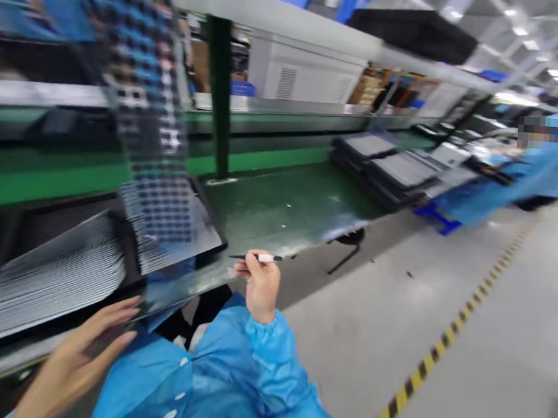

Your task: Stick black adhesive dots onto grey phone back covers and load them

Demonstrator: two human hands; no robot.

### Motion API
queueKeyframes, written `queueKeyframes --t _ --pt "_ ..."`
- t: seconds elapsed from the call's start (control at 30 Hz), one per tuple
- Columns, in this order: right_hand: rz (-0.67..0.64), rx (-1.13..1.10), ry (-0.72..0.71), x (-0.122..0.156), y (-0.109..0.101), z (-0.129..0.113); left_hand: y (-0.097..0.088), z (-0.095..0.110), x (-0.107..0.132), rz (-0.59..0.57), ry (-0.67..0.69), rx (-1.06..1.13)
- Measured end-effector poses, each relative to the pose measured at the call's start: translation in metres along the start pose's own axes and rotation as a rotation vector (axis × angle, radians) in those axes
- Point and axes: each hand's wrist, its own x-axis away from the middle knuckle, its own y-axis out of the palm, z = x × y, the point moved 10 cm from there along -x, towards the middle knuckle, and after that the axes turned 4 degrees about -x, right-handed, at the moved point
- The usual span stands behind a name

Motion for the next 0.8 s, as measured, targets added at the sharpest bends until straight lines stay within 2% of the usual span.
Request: queueKeyframes --t 0.13,0.33,0.57,0.8 --pt "-0.053 0.022 0.036 0.002 0.002 0.014 0.029 -0.014 -0.008 -0.034 -0.085 0.091" --pt "-0.076 0.046 0.051 0.007 0.008 0.018 0.045 0.001 -0.034 0.007 -0.084 0.416" --pt "-0.136 0.047 0.068 0.015 0.017 0.021 0.048 0.019 -0.061 0.049 0.028 0.585" --pt "-0.211 0.046 0.046 0.018 0.026 0.016 0.050 0.027 -0.074 0.015 0.045 0.640"
